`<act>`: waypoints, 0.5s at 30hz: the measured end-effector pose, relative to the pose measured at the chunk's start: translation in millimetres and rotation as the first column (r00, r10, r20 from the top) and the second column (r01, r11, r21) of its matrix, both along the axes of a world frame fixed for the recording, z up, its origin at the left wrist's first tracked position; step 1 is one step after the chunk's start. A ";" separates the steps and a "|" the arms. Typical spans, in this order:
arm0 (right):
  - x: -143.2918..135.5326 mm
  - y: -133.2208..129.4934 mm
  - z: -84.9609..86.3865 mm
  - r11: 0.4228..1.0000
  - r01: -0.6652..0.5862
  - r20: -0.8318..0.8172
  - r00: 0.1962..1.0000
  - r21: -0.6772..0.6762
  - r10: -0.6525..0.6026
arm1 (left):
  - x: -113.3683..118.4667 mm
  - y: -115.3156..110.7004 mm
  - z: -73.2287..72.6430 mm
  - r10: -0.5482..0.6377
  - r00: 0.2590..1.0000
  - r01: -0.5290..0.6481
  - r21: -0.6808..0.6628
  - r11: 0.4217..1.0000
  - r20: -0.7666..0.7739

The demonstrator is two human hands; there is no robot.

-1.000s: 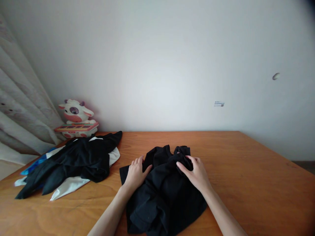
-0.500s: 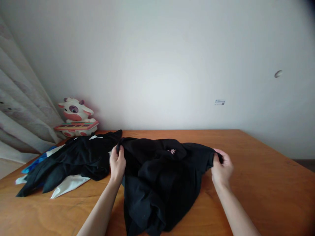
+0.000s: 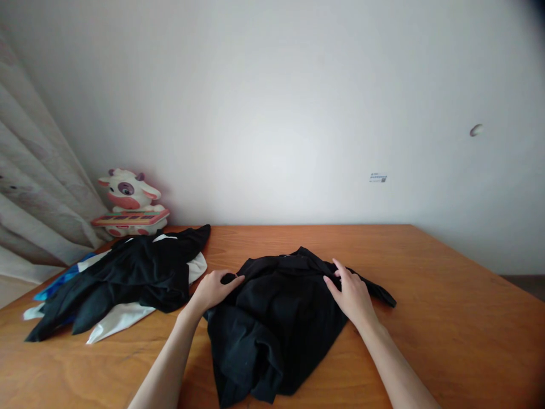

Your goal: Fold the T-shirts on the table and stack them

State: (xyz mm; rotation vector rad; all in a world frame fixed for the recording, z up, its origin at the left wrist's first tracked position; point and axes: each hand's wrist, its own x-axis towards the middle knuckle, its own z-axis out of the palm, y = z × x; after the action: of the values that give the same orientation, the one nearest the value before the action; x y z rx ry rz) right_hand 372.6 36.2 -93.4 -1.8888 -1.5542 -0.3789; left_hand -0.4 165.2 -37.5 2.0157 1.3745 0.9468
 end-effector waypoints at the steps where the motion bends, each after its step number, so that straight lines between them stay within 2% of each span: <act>1: 0.7 0.1 -2.3 0.999 0.021 0.015 1.000 -0.032 -0.021 | 1.4 -0.9 0.7 -0.035 0.999 0.035 0.006 0.999 -0.013; 3: 3.1 -0.7 -4.5 0.993 0.070 0.036 0.997 -0.094 -0.067 | 2.1 -0.4 3.6 -0.050 0.999 0.051 0.031 0.998 -0.021; 5: 5.0 -1.8 -4.1 0.985 0.092 0.054 0.995 -0.147 -0.085 | 0.3 1.8 7.4 0.066 0.995 -0.073 0.095 0.993 0.068; 8: 5.9 -2.1 -2.2 0.987 0.058 0.061 0.997 -0.153 -0.050 | -3.1 5.3 11.2 0.193 0.936 -0.248 0.163 0.955 0.294; 11: 5.9 -0.5 1.0 0.999 0.003 0.037 0.999 -0.038 -0.001 | -3.5 5.6 12.8 0.171 0.822 -0.277 0.118 0.954 0.543; 13: 6.4 0.0 5.5 0.994 -0.007 -0.011 1.000 0.108 0.008 | -3.0 3.6 14.9 0.123 0.710 -0.227 0.061 0.972 0.693; 15: 7.8 -1.0 11.8 0.958 0.019 -0.097 0.995 0.285 0.009 | -4.0 0.0 18.8 0.068 0.630 -0.168 0.050 0.984 0.773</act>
State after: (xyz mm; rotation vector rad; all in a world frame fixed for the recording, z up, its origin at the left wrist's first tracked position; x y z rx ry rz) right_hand 380.4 35.3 -81.6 -1.6621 -1.3510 -0.4788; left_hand -4.3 165.2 -18.8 1.2846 0.9567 1.7290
